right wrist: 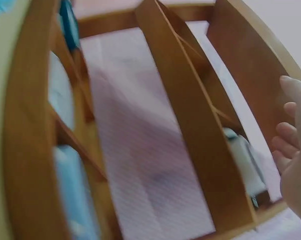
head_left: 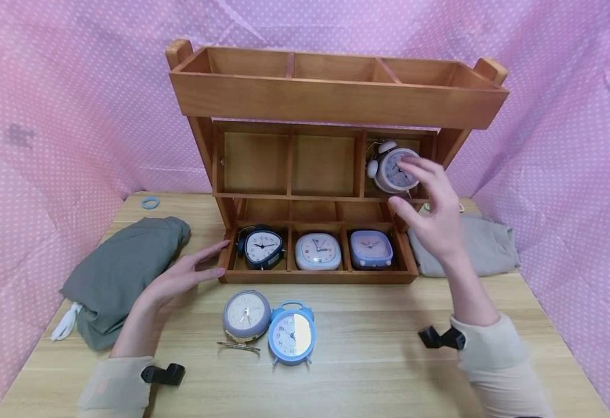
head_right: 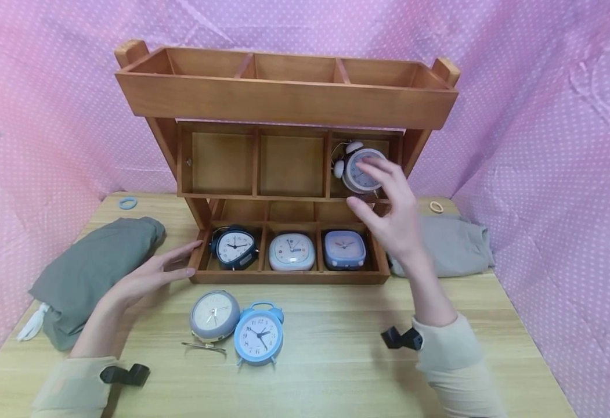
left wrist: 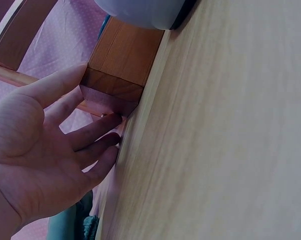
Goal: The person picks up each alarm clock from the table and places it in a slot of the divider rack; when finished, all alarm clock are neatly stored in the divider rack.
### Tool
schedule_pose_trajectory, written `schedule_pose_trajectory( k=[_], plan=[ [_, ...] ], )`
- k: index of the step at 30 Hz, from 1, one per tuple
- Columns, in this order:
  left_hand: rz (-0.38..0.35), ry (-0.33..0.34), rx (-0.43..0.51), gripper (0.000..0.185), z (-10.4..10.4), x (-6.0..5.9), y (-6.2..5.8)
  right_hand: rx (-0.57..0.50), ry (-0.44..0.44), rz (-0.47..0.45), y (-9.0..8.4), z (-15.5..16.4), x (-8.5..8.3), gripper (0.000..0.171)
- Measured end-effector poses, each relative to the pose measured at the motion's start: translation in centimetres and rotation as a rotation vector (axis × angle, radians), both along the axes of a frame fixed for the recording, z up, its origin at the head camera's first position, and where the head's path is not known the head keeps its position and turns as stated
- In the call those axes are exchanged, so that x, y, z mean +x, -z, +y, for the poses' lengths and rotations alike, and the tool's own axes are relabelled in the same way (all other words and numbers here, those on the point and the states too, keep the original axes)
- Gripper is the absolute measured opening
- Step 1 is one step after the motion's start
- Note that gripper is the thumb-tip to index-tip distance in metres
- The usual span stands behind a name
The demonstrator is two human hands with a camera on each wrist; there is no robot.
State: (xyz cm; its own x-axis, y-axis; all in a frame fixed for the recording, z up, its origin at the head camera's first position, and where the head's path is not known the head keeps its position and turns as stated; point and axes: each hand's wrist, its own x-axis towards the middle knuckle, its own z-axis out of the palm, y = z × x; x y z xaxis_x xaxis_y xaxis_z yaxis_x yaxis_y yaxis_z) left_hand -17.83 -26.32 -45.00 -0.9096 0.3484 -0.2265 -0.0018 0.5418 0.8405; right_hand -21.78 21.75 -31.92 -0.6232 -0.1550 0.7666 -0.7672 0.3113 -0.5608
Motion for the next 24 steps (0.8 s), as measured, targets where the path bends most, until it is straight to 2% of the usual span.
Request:
schedule_pose_trajectory(
  k=[2, 4, 6, 9, 15, 24],
  plan=[
    [-0.003, 0.0, 0.002, 0.075, 0.1, 0.0, 0.0, -0.007, -0.034, 0.05, 1.1, -0.9, 0.7, 0.048],
    [-0.008, -0.003, 0.001, 0.075, 0.1, 0.0, -0.1, 0.037, -0.055, 0.082, 2.2, -1.9, 1.3, 0.05],
    [-0.012, -0.004, -0.002, 0.076, 0.1, 0.0, 0.0, 0.091, -0.093, 0.063, 3.4, -3.0, 2.0, 0.054],
    [-0.013, -0.006, -0.004, 0.076, 0.0, 0.0, 0.1, 0.175, -0.185, -0.04, 5.1, -4.9, 3.0, 0.059],
    [0.001, 0.005, 0.003, 0.075, 0.0, -0.1, 0.2, 0.414, -0.301, -0.294, 8.1, -7.9, 4.9, 0.074],
    [0.007, 0.008, -0.011, 0.075, -0.1, -0.1, 0.1, 0.747, -0.454, -0.501, 9.6, -9.9, 6.4, 0.079]
  ],
)
